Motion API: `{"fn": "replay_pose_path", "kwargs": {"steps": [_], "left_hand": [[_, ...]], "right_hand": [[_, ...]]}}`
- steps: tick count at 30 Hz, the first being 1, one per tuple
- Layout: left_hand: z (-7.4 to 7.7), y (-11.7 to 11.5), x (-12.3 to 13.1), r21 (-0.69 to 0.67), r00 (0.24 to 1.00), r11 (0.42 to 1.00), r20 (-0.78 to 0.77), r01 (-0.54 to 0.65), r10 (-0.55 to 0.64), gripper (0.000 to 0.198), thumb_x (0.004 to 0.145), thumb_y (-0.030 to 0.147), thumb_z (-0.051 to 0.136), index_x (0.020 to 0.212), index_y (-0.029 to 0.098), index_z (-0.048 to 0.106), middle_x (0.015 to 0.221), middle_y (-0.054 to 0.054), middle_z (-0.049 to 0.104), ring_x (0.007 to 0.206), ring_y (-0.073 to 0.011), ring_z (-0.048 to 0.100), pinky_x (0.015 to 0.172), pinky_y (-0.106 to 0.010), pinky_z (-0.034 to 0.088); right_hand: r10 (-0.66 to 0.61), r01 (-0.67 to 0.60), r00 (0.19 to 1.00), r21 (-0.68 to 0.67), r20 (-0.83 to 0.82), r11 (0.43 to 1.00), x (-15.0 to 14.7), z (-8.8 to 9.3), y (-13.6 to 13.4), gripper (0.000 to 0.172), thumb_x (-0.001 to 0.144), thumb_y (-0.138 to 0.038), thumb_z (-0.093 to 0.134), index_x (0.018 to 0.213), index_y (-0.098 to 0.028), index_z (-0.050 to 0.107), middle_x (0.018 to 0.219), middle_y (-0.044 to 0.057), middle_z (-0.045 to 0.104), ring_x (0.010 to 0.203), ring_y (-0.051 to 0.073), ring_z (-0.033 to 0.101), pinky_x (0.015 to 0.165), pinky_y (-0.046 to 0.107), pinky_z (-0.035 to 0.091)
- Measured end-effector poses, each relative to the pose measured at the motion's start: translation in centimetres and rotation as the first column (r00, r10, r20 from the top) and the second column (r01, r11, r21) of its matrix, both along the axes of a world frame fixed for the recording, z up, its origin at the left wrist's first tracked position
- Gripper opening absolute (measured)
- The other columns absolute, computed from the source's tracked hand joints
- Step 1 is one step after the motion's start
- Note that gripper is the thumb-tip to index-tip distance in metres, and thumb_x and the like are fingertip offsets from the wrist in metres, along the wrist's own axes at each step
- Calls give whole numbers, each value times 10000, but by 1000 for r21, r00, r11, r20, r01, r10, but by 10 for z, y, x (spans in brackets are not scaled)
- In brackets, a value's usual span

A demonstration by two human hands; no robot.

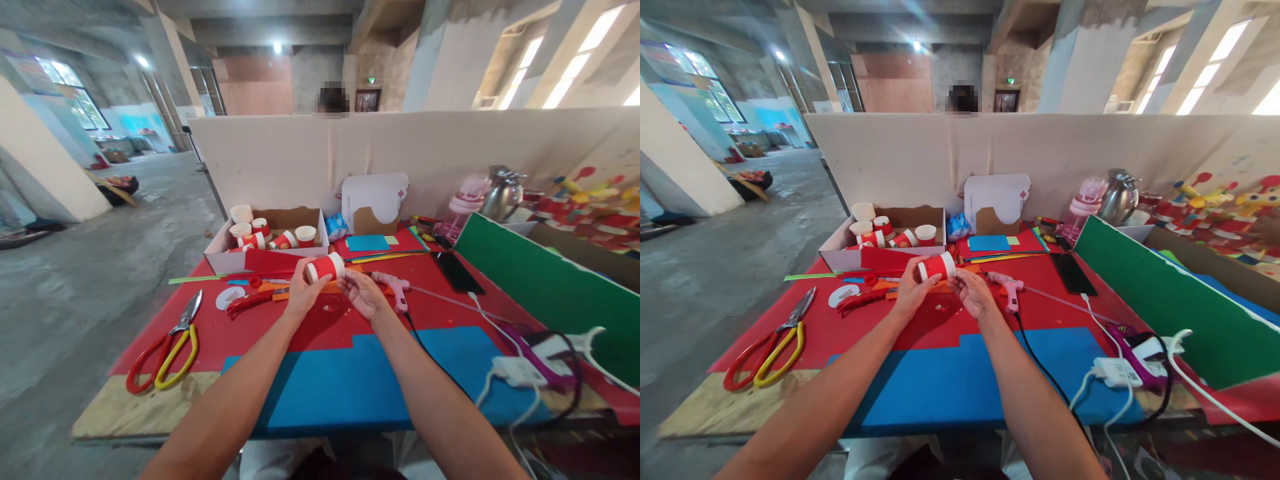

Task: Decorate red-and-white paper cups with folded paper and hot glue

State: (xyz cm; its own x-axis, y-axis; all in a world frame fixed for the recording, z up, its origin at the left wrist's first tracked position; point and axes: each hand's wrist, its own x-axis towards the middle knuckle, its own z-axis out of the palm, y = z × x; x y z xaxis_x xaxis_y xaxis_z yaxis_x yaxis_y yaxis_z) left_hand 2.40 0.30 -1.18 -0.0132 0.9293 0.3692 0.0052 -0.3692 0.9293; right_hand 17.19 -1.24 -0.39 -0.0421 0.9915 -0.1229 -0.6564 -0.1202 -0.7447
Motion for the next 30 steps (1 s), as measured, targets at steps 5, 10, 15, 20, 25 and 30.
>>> {"fn": "replay_pose_path", "kwargs": {"steps": [5, 10, 15, 20, 25, 30], "left_hand": [[4, -6, 2, 114, 985, 993, -164, -35, 54, 471, 666, 326, 713, 1071, 186, 518, 1022, -46, 597, 869, -176, 576, 761, -288, 469], [5, -7, 2, 128, 986, 991, -159, -30, 50, 470, 671, 314, 712, 1081, 186, 522, 1027, -52, 593, 861, -176, 576, 746, -282, 473], [2, -4, 1, 92, 993, 996, -120, 1, 10, 485, 662, 302, 718, 1089, 185, 523, 1010, -55, 601, 844, -177, 586, 735, -284, 478], [0, -3, 2, 66, 995, 998, -96, -2, 9, 501, 661, 330, 718, 1097, 185, 519, 978, -50, 609, 796, -168, 588, 695, -277, 482], [0, -1, 1, 47, 998, 999, -64, -4, 7, 515, 657, 351, 727, 1094, 181, 515, 951, -45, 612, 784, -166, 590, 687, -275, 484], [-2, 1, 1, 62, 997, 998, -78, -19, 24, 504, 655, 344, 734, 1084, 182, 526, 1001, -57, 610, 821, -177, 597, 712, -285, 491]], "right_hand": [[-68, 67, 997, -9, -21, 998, -2, -4, 3, 86, 549, -150, 717, 560, -170, 635, 529, -25, 637, 496, 75, 544, 569, 202, 513], [-44, 44, 999, 48, -10, 998, 0, -4, 2, 50, 539, -140, 672, 574, -163, 644, 543, -19, 634, 530, 86, 550, 619, 227, 518], [15, -16, 1000, 75, 8, 997, 4, -4, 3, 96, 560, -124, 609, 625, -168, 665, 575, -11, 641, 575, 99, 560, 690, 262, 525], [11, -13, 1000, 116, 16, 993, 4, -5, 3, 236, 500, -31, 542, 637, -167, 677, 585, -24, 639, 571, 86, 542, 738, 267, 522], [-3, 5, 1000, 86, -23, 996, 1, 2, 0, 59, 604, -146, 645, 648, -168, 679, 618, -4, 664, 581, 93, 563, 707, 254, 526], [-34, 35, 999, 94, -14, 995, 0, 4, -1, 60, 582, -151, 691, 640, -166, 682, 609, -2, 672, 576, 88, 578, 689, 226, 527]]}}
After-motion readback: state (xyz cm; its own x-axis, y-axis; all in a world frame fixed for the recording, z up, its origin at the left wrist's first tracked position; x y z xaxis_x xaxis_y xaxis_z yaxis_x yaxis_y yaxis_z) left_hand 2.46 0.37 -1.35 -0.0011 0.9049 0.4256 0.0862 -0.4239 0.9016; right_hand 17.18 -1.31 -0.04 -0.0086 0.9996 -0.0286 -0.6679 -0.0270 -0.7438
